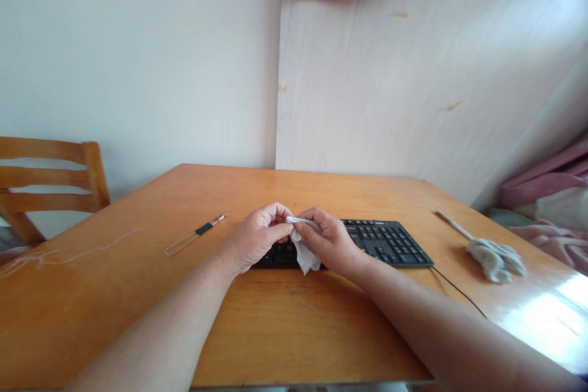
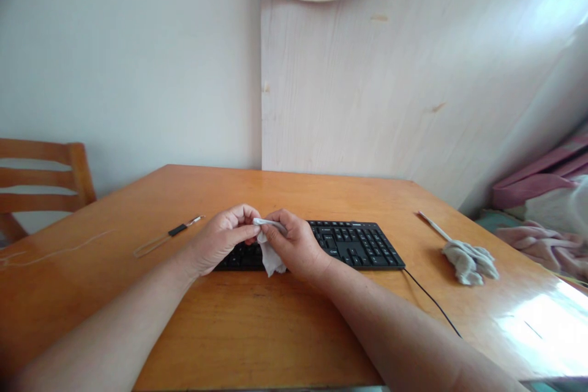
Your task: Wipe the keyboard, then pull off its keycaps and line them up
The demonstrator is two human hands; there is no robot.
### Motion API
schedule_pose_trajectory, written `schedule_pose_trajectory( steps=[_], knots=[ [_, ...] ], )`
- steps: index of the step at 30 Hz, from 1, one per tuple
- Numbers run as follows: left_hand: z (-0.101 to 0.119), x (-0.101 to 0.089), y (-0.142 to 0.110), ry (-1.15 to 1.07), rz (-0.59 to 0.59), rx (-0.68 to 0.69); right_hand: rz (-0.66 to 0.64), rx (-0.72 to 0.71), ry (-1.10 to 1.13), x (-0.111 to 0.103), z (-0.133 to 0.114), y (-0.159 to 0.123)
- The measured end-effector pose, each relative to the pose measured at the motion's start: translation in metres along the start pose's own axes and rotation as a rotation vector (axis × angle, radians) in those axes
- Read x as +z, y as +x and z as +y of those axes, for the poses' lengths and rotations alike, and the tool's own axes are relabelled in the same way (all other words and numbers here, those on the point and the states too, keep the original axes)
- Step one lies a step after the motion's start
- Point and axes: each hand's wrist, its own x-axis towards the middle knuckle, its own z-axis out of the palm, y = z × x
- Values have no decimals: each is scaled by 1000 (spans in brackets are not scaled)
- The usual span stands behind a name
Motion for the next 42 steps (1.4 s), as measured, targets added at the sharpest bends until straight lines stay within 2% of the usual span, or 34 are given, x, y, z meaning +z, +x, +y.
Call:
schedule_pose_trajectory(
  steps=[5,10,17,23,29,38,42],
  knots=[
    [4,2,0,8,28,7,-16,-16,-7,-1,-3,0],
    [8,3,0,-7,95,6,-53,-94,-109,-3,-14,0],
    [4,3,0,-26,81,5,18,-136,-264,-2,-8,1],
    [6,0,-2,-47,25,7,-18,-28,-130,-4,-11,2],
    [8,-3,-4,-37,37,5,-89,105,45,-3,-13,2],
    [9,-2,-5,13,45,20,-121,146,100,0,-16,0],
    [7,-3,-5,29,77,15,-86,64,6,2,-16,0]
  ],
)
